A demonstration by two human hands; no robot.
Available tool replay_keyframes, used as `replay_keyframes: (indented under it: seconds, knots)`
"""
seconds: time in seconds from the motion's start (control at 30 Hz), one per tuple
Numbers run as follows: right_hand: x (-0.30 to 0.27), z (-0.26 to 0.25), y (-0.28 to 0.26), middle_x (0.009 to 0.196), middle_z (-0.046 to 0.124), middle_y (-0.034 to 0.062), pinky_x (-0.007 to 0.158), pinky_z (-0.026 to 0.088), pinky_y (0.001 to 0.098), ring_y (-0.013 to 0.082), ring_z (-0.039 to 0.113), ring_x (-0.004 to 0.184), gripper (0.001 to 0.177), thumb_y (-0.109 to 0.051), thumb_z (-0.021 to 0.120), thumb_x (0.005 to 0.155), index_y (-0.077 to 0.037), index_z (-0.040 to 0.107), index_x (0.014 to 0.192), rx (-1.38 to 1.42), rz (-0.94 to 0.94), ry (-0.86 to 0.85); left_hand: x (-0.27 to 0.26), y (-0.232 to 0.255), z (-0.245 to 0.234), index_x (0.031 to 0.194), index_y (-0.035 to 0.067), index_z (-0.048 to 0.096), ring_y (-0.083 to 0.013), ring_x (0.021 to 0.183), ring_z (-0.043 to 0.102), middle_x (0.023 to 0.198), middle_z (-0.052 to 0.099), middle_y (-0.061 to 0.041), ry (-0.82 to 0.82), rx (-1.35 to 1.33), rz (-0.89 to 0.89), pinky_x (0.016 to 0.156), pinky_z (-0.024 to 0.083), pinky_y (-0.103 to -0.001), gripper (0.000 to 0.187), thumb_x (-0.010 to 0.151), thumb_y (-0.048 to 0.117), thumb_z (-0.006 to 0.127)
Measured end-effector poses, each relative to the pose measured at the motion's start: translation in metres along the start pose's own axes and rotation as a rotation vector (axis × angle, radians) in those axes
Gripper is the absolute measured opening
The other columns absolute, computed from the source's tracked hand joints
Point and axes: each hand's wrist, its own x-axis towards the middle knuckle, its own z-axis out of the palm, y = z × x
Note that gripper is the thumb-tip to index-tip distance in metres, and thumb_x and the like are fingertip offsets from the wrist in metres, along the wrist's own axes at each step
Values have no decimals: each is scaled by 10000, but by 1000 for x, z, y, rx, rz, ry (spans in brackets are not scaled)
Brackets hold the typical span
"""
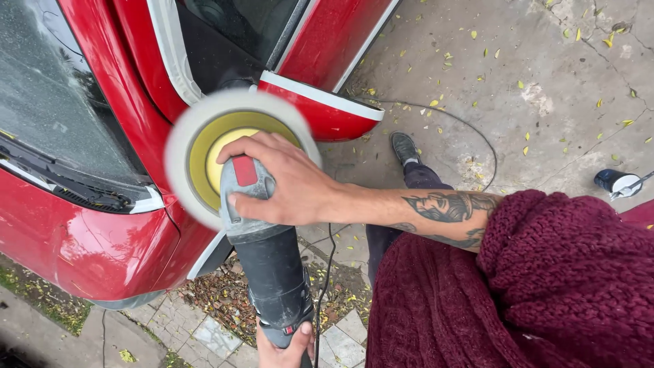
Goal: The person uses a power polisher with a yellow foam pad to buff the red paint on the side of a car. They work on the area around the side mirror and the front fender, moving the tool in circular motions to smooth the surface.
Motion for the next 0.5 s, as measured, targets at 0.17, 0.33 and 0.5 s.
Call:
replay_keyframes:
  seconds: [0.17,0.33,0.5]
  knots:
    - [-10,-11,-8,1310,564,135,1130,406,454,325,540,1295,550,-340,743,864,-126,552,1333,-43,19,0,-2,6,4,1420,10,374,-230,479,681,672,701,-176,-23,-130,-212,448,573,-377,790,754,61,797]
    - [-58,-42,-22,1275,568,134,1110,437,445,321,557,1281,512,-319,753,876,-114,555,1302,-102,102,76,7,63,30,1465,-15,365,-255,742,710,913,715,-216,-130,-217,-282,685,569,-416,882,729,65,845]
    - [-126,-65,-21,1226,583,123,1049,469,397,259,585,1216,468,-252,724,898,-83,538,1293,-140,303,207,23,69,44,1475,2,353,-202,1215,606,1310,641,-148,-512,-127,-214,1079,428,-374,904,733,153,848]
